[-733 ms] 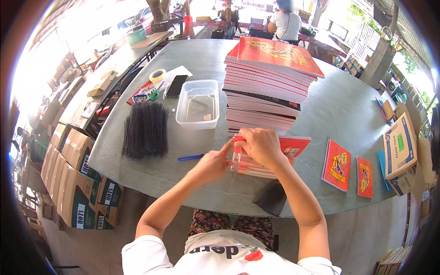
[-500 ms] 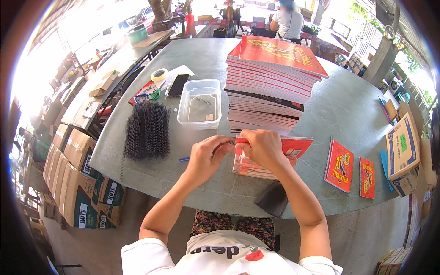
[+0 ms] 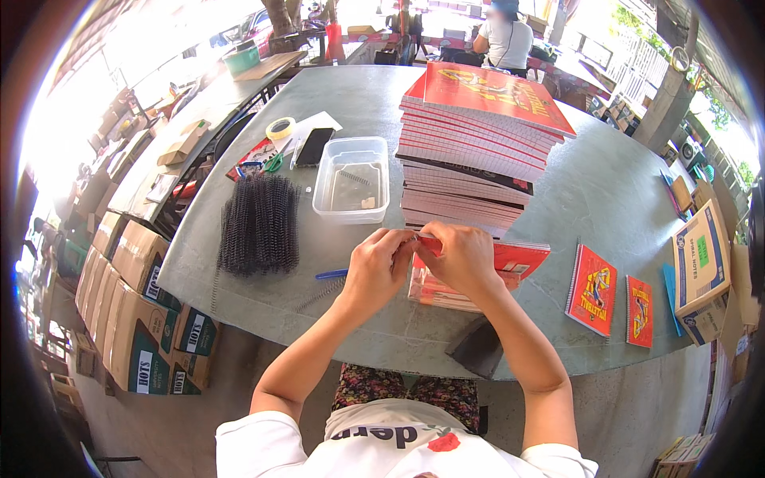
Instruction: The person unrolls a bundle of wire combs, places them in a plastic container, and then manually inserts individual wire combs into the pre-punched holes of several notebooks to bind them.
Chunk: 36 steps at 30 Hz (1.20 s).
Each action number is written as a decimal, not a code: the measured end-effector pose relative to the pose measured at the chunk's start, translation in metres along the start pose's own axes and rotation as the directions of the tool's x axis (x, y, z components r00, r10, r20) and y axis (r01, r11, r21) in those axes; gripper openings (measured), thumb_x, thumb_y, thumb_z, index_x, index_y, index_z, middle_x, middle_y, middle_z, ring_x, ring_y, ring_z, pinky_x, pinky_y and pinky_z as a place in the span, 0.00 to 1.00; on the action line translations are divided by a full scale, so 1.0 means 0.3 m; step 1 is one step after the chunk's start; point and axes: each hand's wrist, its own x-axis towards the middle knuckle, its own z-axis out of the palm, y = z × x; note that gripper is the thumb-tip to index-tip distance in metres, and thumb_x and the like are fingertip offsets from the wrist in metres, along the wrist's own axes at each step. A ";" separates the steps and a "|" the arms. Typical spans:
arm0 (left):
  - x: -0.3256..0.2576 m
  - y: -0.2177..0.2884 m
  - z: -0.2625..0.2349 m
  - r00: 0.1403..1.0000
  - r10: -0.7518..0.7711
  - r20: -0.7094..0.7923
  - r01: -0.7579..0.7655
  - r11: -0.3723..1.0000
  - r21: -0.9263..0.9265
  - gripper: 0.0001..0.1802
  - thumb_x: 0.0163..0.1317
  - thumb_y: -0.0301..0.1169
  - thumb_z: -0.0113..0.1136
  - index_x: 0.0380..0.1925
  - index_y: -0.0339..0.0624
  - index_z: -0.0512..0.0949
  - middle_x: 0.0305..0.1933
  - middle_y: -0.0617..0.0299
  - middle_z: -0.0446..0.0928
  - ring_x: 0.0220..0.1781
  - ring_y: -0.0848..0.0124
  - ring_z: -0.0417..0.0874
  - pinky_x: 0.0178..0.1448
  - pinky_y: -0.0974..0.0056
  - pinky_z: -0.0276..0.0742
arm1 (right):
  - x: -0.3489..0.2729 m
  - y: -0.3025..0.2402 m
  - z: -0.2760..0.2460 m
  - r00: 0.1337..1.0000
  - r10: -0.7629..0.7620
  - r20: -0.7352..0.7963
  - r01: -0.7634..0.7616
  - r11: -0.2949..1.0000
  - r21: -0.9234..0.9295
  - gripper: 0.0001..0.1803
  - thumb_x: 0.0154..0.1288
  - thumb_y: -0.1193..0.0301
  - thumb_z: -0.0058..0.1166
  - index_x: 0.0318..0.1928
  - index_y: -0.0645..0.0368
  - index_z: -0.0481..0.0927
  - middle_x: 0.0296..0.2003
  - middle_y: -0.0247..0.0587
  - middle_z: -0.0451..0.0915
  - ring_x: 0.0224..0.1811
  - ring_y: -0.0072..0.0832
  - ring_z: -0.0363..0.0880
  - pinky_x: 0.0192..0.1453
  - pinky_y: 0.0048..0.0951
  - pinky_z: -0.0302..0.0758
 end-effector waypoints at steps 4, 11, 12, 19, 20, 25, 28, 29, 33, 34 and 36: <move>-0.003 -0.025 0.010 1.000 -0.018 -0.003 0.018 0.998 0.052 0.08 0.54 0.21 0.59 0.35 0.33 0.77 0.29 0.52 0.77 0.25 0.66 0.78 0.30 0.65 0.74 | -0.013 0.001 0.011 0.993 -0.055 -0.106 0.076 0.975 0.207 0.07 0.54 0.68 0.55 0.33 0.55 0.80 0.28 0.41 0.81 0.31 0.40 0.79 0.33 0.36 0.74; 0.082 -0.119 -0.139 0.840 -0.280 0.464 0.322 0.947 -0.012 0.10 0.56 0.30 0.59 0.36 0.38 0.73 0.33 0.49 0.71 0.33 0.55 0.76 0.37 0.57 0.72 | -0.012 0.012 -0.029 0.997 0.061 0.056 -0.057 0.995 -0.076 0.06 0.57 0.71 0.53 0.35 0.54 0.79 0.30 0.37 0.80 0.36 0.38 0.78 0.34 0.37 0.73; 0.090 -0.106 -0.145 0.907 -0.120 0.403 0.119 0.993 0.028 0.10 0.54 0.27 0.59 0.36 0.37 0.74 0.30 0.53 0.73 0.31 0.61 0.77 0.36 0.60 0.72 | 0.001 0.015 -0.017 1.000 0.004 0.021 -0.002 0.998 -0.055 0.07 0.57 0.67 0.54 0.35 0.54 0.79 0.28 0.35 0.80 0.35 0.36 0.78 0.36 0.38 0.72; 0.098 -0.107 -0.155 0.941 -0.045 0.335 0.044 0.999 0.013 0.09 0.54 0.26 0.59 0.34 0.36 0.73 0.25 0.55 0.75 0.28 0.62 0.77 0.36 0.62 0.72 | 0.022 0.008 0.045 0.984 0.110 -0.140 -0.049 0.922 0.385 0.11 0.58 0.60 0.54 0.28 0.52 0.78 0.24 0.30 0.79 0.31 0.31 0.76 0.37 0.34 0.65; 0.102 -0.094 -0.156 0.922 -0.010 0.387 -0.014 0.998 0.060 0.08 0.55 0.26 0.57 0.34 0.36 0.72 0.25 0.53 0.74 0.30 0.59 0.77 0.37 0.60 0.72 | 0.021 0.011 0.047 0.979 0.161 -0.125 -0.085 0.881 0.466 0.11 0.58 0.59 0.54 0.27 0.52 0.78 0.24 0.30 0.79 0.31 0.31 0.76 0.38 0.33 0.65; 0.111 -0.095 -0.157 0.931 -0.062 0.360 0.044 0.997 0.059 0.07 0.53 0.24 0.57 0.32 0.38 0.73 0.27 0.56 0.73 0.33 0.57 0.75 0.37 0.59 0.71 | 0.027 0.001 0.027 0.999 0.035 -0.031 -0.031 0.992 0.122 0.11 0.59 0.60 0.53 0.33 0.53 0.79 0.29 0.34 0.81 0.32 0.33 0.78 0.42 0.34 0.67; 0.108 -0.060 -0.137 0.943 0.032 0.331 -0.103 0.974 0.199 0.09 0.50 0.24 0.59 0.32 0.41 0.73 0.32 0.57 0.69 0.35 0.57 0.73 0.38 0.57 0.70 | 0.007 0.001 0.012 0.999 0.034 -0.036 -0.031 0.997 0.075 0.10 0.58 0.61 0.54 0.35 0.53 0.78 0.29 0.34 0.81 0.32 0.33 0.78 0.44 0.33 0.68; 0.086 -0.027 -0.106 0.950 0.292 0.112 -0.313 0.870 0.381 0.10 0.48 0.25 0.59 0.32 0.43 0.73 0.34 0.57 0.68 0.37 0.57 0.72 0.39 0.57 0.70 | 0.011 0.002 0.005 0.998 0.042 -0.041 -0.039 0.996 0.077 0.10 0.58 0.61 0.54 0.35 0.53 0.78 0.29 0.34 0.81 0.32 0.33 0.78 0.44 0.33 0.68; -0.287 0.054 0.276 0.883 0.111 0.456 -0.158 0.985 0.066 0.21 0.53 0.37 0.58 0.45 0.40 0.69 0.43 0.49 0.68 0.46 0.51 0.71 0.48 0.53 0.72 | 0.023 0.006 0.060 0.999 -0.004 -0.047 0.016 0.968 0.251 0.12 0.54 0.64 0.58 0.39 0.52 0.76 0.30 0.34 0.80 0.33 0.34 0.78 0.43 0.33 0.68; -0.346 0.087 0.372 0.881 0.097 0.463 -0.133 0.990 0.044 0.25 0.54 0.37 0.58 0.52 0.41 0.67 0.49 0.44 0.68 0.50 0.48 0.70 0.51 0.52 0.71 | 0.012 0.015 0.082 0.977 -0.064 -0.204 0.115 0.960 0.254 0.14 0.53 0.65 0.59 0.40 0.52 0.76 0.30 0.34 0.79 0.34 0.34 0.78 0.43 0.33 0.68; -0.378 0.059 0.406 0.836 0.017 0.549 -0.012 1.000 -0.014 0.28 0.54 0.37 0.58 0.55 0.42 0.66 0.53 0.41 0.66 0.53 0.46 0.69 0.53 0.51 0.69 | -0.011 -0.009 0.033 0.970 -0.063 -0.236 0.093 0.988 0.122 0.13 0.52 0.66 0.59 0.40 0.51 0.76 0.30 0.35 0.77 0.34 0.34 0.77 0.42 0.33 0.68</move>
